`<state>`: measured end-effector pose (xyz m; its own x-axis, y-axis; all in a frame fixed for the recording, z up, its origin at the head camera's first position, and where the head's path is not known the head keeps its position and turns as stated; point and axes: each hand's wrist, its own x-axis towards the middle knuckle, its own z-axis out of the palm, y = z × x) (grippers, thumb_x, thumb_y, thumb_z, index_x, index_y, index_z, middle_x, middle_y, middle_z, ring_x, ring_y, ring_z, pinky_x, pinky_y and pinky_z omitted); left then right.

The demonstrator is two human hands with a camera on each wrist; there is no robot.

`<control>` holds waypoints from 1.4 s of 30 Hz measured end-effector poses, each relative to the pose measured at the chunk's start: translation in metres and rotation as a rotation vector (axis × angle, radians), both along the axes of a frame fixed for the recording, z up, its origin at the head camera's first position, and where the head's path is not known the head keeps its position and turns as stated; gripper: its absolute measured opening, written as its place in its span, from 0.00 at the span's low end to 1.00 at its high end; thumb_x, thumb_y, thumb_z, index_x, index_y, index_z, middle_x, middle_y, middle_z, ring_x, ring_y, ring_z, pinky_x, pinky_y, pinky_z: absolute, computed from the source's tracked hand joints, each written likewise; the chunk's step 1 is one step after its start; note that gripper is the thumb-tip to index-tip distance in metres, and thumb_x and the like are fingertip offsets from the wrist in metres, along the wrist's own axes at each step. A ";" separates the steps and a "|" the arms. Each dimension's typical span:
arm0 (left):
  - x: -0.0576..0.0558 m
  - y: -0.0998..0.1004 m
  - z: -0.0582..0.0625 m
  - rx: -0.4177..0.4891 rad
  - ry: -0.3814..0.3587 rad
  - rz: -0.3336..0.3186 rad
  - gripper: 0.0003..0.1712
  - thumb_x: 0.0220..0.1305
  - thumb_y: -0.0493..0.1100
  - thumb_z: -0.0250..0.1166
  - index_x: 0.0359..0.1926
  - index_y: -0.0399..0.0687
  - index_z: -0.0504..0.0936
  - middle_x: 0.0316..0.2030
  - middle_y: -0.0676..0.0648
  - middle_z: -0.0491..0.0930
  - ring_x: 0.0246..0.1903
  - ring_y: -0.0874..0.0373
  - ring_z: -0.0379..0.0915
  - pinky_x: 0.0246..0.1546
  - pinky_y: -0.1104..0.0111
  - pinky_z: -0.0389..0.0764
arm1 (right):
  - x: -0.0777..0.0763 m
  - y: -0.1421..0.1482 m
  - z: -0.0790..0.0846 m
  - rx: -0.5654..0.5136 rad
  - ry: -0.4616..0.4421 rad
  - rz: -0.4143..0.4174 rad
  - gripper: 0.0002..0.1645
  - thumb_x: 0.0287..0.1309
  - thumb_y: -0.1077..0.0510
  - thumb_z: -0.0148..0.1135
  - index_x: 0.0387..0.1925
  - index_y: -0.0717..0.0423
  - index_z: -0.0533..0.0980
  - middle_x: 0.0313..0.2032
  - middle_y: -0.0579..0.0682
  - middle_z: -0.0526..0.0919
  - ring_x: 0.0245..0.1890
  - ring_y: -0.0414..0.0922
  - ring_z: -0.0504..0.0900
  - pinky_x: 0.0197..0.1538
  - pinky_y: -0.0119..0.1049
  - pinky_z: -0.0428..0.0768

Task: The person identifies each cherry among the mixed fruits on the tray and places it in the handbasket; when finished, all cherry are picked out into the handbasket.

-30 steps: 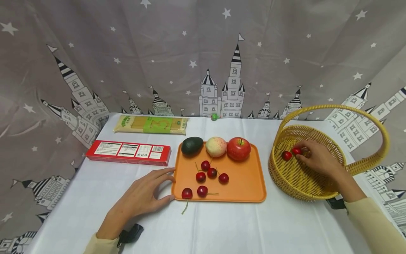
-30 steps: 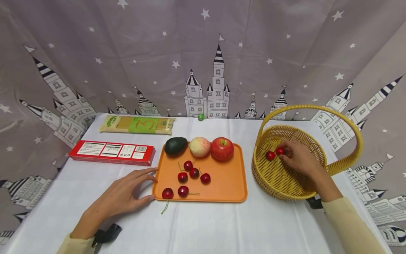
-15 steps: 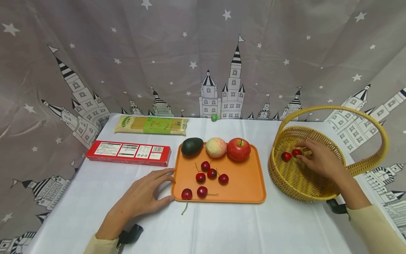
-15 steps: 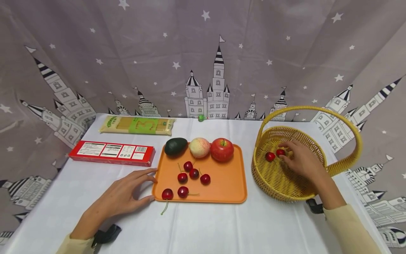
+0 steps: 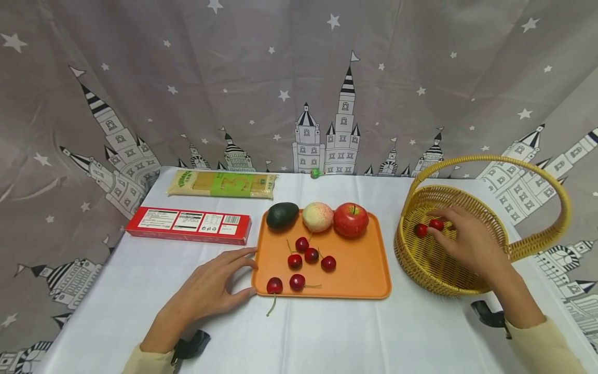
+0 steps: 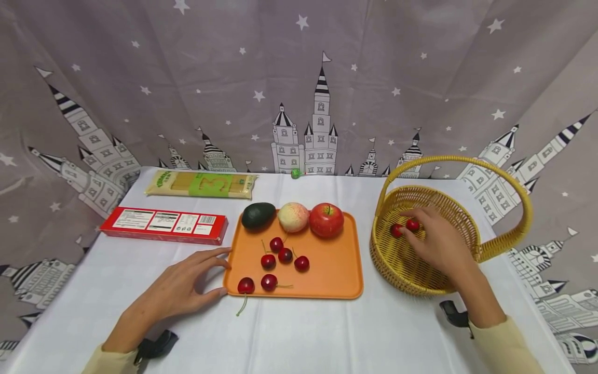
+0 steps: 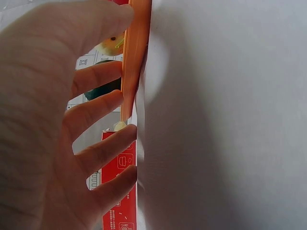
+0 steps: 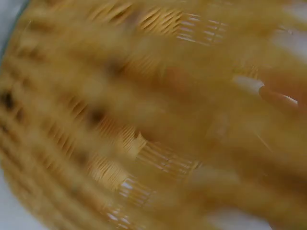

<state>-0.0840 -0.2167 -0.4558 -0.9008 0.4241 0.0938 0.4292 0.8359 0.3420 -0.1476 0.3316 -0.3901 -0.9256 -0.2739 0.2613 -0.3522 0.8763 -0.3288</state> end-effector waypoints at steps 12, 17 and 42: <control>0.002 -0.001 0.001 -0.003 -0.002 0.006 0.29 0.57 0.64 0.80 0.57 0.66 0.85 0.73 0.52 0.76 0.72 0.49 0.73 0.67 0.44 0.81 | 0.015 -0.037 0.007 -0.067 0.116 0.099 0.23 0.61 0.63 0.79 0.57 0.55 0.83 0.47 0.51 0.86 0.43 0.50 0.84 0.43 0.47 0.85; 0.001 -0.002 0.001 -0.002 -0.006 0.002 0.29 0.57 0.65 0.80 0.58 0.66 0.85 0.74 0.52 0.76 0.72 0.49 0.73 0.67 0.43 0.80 | 0.022 -0.054 0.009 -0.086 0.117 0.129 0.22 0.61 0.63 0.79 0.56 0.52 0.84 0.47 0.48 0.86 0.42 0.44 0.81 0.43 0.43 0.83; 0.000 -0.002 0.000 0.004 0.009 -0.013 0.29 0.57 0.64 0.80 0.58 0.66 0.85 0.73 0.52 0.76 0.72 0.48 0.73 0.67 0.44 0.80 | 0.019 -0.128 -0.010 -0.106 -0.058 0.304 0.22 0.63 0.60 0.78 0.58 0.48 0.83 0.56 0.50 0.84 0.46 0.53 0.88 0.49 0.48 0.91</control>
